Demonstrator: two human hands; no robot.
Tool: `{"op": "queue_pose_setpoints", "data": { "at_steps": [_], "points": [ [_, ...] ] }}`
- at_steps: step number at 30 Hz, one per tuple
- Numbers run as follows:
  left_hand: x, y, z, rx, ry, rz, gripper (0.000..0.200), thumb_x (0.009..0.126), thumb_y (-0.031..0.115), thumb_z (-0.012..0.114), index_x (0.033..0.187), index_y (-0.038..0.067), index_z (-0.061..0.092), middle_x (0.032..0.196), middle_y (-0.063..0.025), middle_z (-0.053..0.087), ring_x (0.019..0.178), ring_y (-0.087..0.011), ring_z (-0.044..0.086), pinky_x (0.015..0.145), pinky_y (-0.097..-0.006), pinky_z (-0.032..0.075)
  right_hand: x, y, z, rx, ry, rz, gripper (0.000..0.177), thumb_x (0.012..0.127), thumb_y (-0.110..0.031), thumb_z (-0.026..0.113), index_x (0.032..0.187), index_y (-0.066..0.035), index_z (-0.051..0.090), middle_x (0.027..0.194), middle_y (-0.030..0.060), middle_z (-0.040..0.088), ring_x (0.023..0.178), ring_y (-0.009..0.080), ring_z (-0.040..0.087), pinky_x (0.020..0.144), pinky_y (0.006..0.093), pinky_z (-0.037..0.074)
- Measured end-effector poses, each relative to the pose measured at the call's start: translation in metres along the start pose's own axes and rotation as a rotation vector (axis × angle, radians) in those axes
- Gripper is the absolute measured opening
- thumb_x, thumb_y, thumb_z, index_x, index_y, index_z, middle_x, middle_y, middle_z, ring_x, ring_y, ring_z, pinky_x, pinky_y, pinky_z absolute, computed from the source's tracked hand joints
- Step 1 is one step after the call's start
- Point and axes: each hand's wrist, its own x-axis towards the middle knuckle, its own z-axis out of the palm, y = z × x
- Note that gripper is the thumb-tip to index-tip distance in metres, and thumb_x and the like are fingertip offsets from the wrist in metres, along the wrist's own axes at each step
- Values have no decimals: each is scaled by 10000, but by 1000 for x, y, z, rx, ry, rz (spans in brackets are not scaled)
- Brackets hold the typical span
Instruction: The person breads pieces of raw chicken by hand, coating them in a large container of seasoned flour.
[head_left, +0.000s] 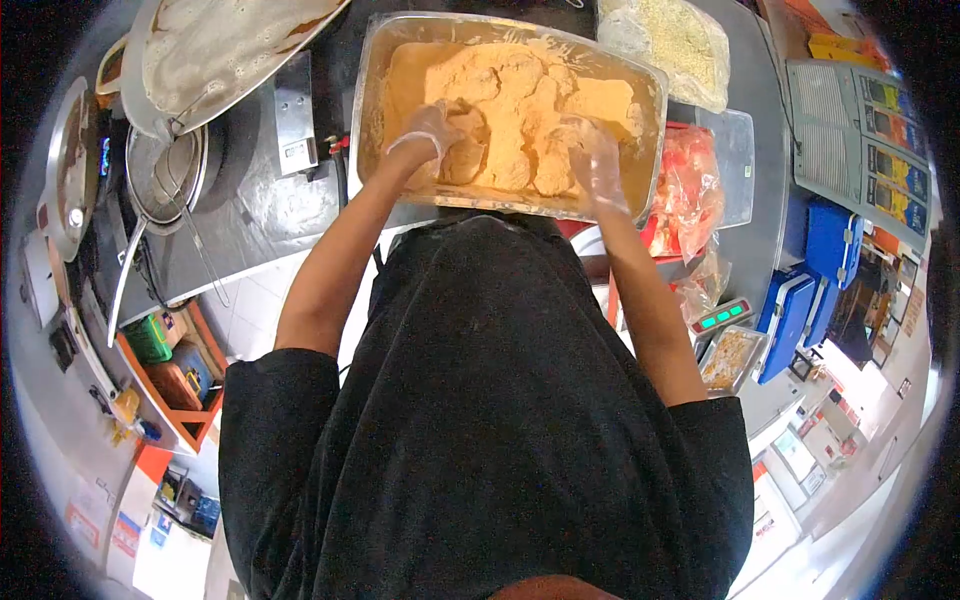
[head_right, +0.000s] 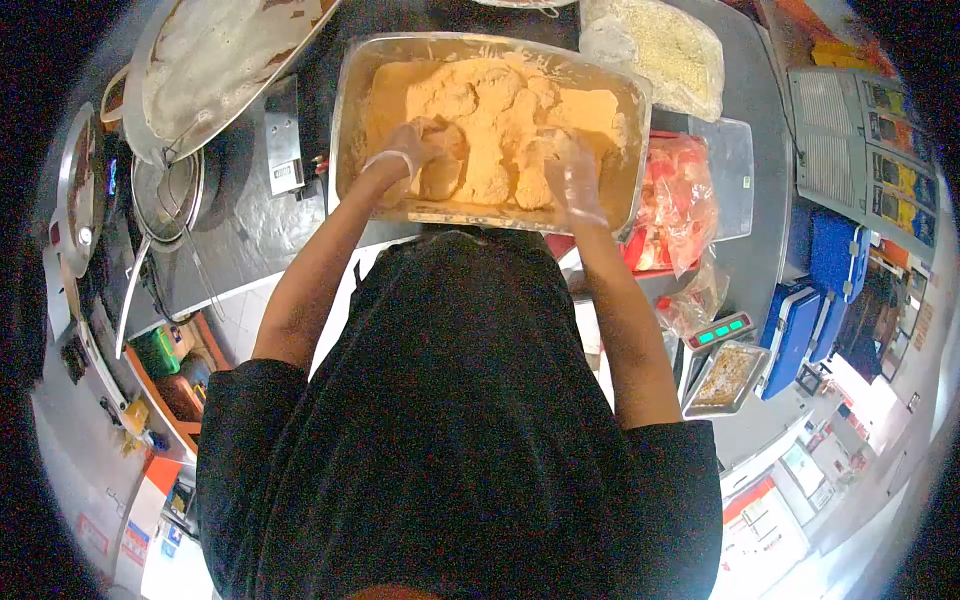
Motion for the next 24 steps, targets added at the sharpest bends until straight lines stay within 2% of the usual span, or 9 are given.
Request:
{"op": "queue_pose_setpoints", "data": {
  "at_steps": [3, 6, 9, 11, 13, 16, 18, 19, 24],
  "points": [
    [-38, 66, -53, -80, 28, -7, 460, 845, 381, 751, 1185, 78, 688, 1092, -197, 722, 1022, -345, 693, 869, -413, 539, 19, -27, -29, 11, -110, -19, 317, 844, -69, 637, 1157, -70, 686, 1215, 164, 648, 1099, 315, 620, 958, 398, 511],
    [-30, 66, -44, -496, 188, 29, 359, 856, 283, 738, 1164, 102, 700, 1062, -171, 729, 959, -334, 698, 843, -409, 548, 44, -56, -67, 222, -170, -59, 350, 859, -5, 599, 1203, -37, 654, 1226, 161, 646, 1125, 305, 624, 976, 385, 508],
    [-22, 77, -42, -396, 156, 7, 319, 877, 127, 718, 1189, 69, 685, 1080, -165, 731, 930, -245, 691, 846, -340, 539, 59, -63, -73, 177, -101, -394, 343, 868, -12, 611, 1208, -33, 651, 1273, 161, 623, 1161, 303, 620, 983, 384, 515],
    [-39, 116, -66, -351, 133, 175, 332, 862, 201, 745, 1172, 90, 696, 1077, -149, 728, 949, -277, 694, 853, -373, 542, 65, -74, -69, 521, -211, -77, 248, 894, -135, 637, 1121, -45, 681, 1217, 183, 630, 1172, 344, 600, 1000, 392, 493],
    [-43, 139, -68, -357, 79, 322, 321, 861, 217, 760, 1155, 100, 704, 1099, -137, 720, 1008, -292, 683, 897, -384, 527, 70, -85, -74, 595, -269, 29, 237, 905, -203, 656, 1084, -53, 698, 1196, 190, 636, 1175, 358, 595, 1005, 402, 487],
    [-48, 156, -70, -308, 38, 303, 409, 856, 227, 766, 1237, 121, 665, 1172, -134, 699, 1076, -291, 665, 965, -381, 509, 81, -93, -97, 352, -207, -145, 257, 892, -182, 691, 1111, -48, 700, 1170, 174, 662, 1105, 323, 633, 972, 399, 515],
    [-42, 137, -57, -329, 200, 333, 480, 860, 248, 767, 1302, 136, 619, 1230, -134, 678, 1113, -296, 655, 997, -383, 500, 85, -86, -110, 247, -79, -268, 277, 876, -118, 737, 1135, -27, 695, 1088, 159, 710, 979, 281, 690, 915, 369, 552],
    [-42, 129, -56, -339, 283, 346, 516, 862, 259, 768, 1335, 144, 596, 1259, -134, 667, 1131, -299, 650, 1013, -384, 496, 87, -79, -110, 247, -59, -276, 273, 861, -119, 749, 1113, -25, 697, 1086, 156, 711, 971, 276, 692, 908, 369, 552],
    [-77, 80, -59, -119, 132, 40, 522, 923, 397, 679, 1372, 158, 562, 1342, -114, 630, 1176, -317, 633, 1026, -412, 493, 66, -22, -75, 190, -60, -193, 269, 799, -115, 779, 1039, -23, 700, 1065, 127, 714, 959, 237, 694, 884, 354, 551]
  ]
}}
